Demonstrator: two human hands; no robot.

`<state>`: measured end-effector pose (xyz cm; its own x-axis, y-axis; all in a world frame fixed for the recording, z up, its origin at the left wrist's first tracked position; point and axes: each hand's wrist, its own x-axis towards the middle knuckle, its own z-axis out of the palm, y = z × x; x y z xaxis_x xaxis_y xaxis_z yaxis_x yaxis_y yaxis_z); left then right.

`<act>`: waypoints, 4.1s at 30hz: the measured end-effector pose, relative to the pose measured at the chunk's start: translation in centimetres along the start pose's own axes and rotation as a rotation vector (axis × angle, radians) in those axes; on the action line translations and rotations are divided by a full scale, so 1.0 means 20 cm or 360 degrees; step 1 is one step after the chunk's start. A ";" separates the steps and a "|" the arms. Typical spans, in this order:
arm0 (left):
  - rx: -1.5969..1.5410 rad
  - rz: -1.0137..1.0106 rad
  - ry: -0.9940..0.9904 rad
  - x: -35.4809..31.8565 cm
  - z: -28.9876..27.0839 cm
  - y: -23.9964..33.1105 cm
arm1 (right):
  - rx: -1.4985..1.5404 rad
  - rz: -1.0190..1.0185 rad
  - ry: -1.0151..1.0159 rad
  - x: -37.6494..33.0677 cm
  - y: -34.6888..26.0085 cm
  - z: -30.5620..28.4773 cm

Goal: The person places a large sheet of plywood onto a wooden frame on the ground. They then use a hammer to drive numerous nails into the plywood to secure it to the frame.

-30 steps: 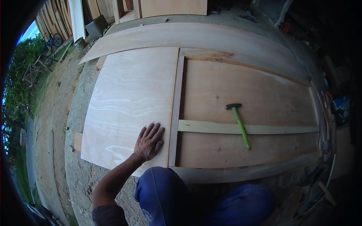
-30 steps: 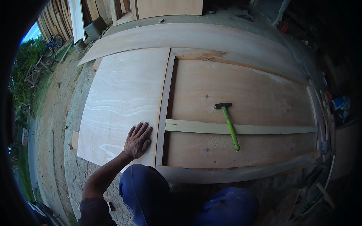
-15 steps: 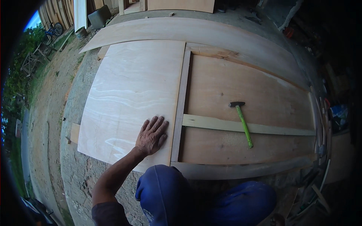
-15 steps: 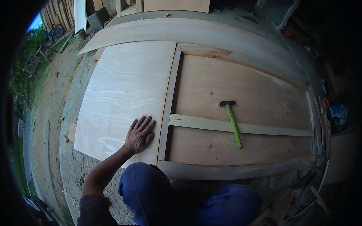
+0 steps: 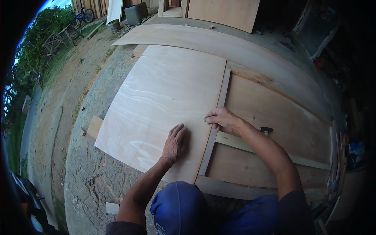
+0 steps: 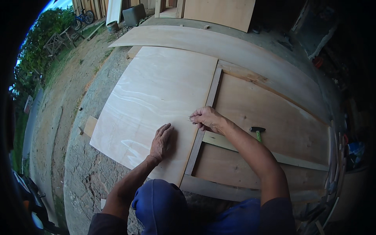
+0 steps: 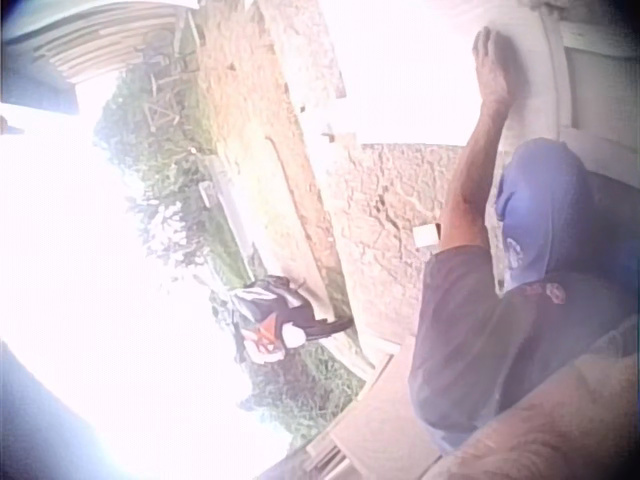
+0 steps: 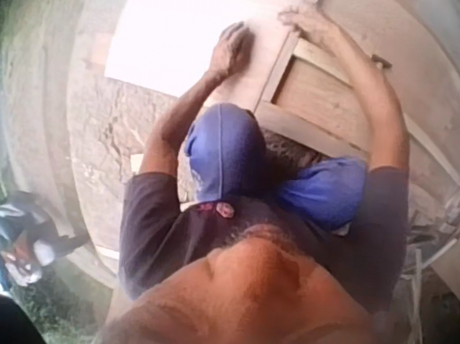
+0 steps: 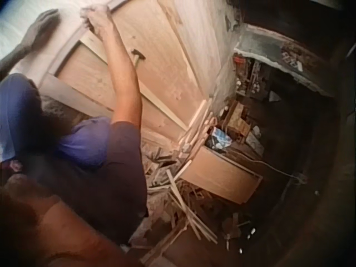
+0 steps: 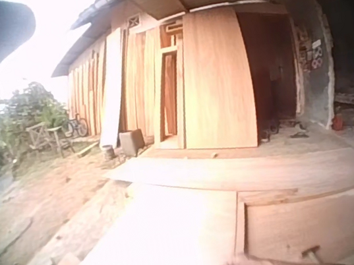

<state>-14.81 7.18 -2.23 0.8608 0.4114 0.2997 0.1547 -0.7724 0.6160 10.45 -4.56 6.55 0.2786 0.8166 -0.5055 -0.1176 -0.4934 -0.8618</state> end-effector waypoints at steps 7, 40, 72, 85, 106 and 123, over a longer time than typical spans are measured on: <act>-0.0156 -0.0147 0.0119 0.00 -0.02 0.01 | -0.0706 -0.0267 0.0358 0.41 -0.15 0.26; 0.0702 -0.0044 -0.0296 0.86 0.24 0.08 | -0.1395 0.0094 0.1391 -0.97 0.86 -0.70; -0.0570 -0.0710 0.0473 -0.86 -0.13 0.55 | -0.0376 -0.0649 0.0019 -1.06 0.64 0.55; -0.0320 -0.0373 0.0476 -0.94 0.09 0.55 | -0.0868 -0.0708 0.0233 -1.24 0.61 0.66; -0.0300 -0.0435 0.0581 -0.96 0.16 0.51 | -0.1467 -0.1180 0.0098 -1.16 0.74 0.68; -0.0301 -0.0413 0.0501 -0.97 0.11 0.53 | -0.1095 -0.0970 0.0151 -1.09 0.72 0.72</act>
<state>-28.86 -10.05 -3.21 0.6111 0.7298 0.3065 0.2295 -0.5339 0.8138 -11.03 -25.22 4.62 0.1868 0.9806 0.0594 0.6589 -0.0802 -0.7480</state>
